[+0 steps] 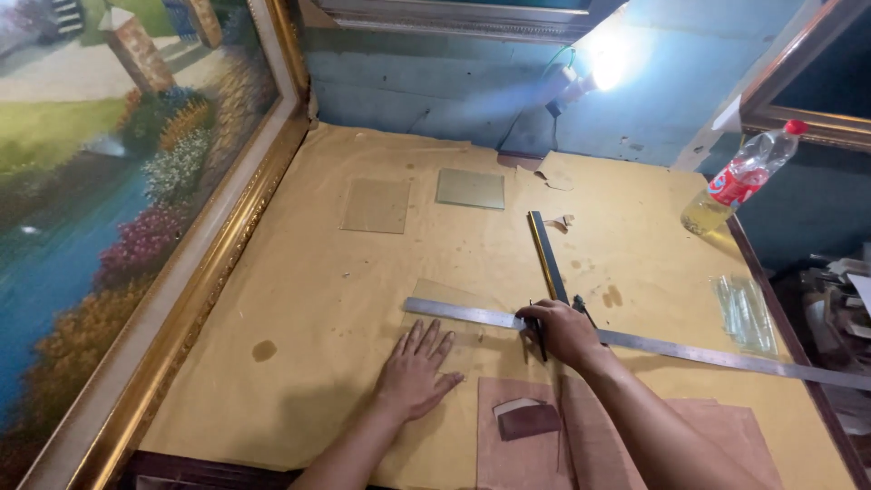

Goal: Measuring and marking dimensions on small glass sheets using a metal ruler and a marker.

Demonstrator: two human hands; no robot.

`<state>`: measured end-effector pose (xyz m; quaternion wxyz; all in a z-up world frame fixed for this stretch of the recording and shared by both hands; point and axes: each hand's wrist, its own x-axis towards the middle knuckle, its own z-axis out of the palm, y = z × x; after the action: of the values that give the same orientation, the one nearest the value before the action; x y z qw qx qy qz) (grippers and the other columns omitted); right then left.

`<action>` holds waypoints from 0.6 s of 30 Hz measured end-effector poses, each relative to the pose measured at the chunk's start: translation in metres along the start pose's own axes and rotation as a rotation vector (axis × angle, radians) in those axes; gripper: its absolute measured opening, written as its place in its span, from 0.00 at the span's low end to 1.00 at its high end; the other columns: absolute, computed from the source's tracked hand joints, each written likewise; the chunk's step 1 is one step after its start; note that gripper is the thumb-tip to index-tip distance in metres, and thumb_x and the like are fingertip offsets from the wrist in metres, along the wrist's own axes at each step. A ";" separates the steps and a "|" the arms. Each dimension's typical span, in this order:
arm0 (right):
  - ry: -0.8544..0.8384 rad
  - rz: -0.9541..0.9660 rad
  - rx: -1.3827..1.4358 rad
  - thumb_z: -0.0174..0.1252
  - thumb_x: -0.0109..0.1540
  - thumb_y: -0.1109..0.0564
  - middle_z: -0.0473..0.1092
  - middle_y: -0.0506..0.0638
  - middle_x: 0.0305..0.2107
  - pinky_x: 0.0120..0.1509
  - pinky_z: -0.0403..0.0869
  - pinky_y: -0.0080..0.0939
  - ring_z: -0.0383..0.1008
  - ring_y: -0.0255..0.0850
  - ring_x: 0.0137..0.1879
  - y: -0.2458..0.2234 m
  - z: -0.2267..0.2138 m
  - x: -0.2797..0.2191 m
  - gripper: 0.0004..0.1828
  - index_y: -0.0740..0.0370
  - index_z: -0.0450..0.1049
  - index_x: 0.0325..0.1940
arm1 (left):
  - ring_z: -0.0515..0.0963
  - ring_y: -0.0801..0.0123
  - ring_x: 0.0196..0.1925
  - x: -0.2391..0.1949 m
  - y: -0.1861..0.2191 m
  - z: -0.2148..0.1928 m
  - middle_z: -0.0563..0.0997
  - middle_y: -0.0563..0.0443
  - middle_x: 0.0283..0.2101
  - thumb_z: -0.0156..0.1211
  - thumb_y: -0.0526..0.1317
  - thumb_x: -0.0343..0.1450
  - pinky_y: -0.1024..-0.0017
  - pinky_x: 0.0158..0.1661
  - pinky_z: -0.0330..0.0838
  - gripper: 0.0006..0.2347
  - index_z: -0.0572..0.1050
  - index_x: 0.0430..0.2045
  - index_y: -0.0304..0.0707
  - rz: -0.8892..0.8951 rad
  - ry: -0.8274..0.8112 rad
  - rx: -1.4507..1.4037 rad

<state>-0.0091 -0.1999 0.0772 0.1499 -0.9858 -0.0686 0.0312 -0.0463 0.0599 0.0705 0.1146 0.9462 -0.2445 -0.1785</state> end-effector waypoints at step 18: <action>0.053 -0.018 -0.101 0.57 0.49 0.46 0.71 0.38 0.35 0.42 0.75 0.42 0.70 0.38 0.46 0.019 0.030 0.011 0.14 0.35 0.71 0.38 | 0.68 0.61 0.44 0.088 -0.052 0.055 0.69 0.56 0.34 0.63 0.57 0.47 0.58 0.45 0.60 0.22 0.65 0.26 0.50 -0.654 1.026 -0.121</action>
<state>0.0014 -0.2075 0.0426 0.1021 -0.9919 -0.0751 0.0000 0.0262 0.0531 -0.0205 0.2106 0.9293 0.1555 0.2605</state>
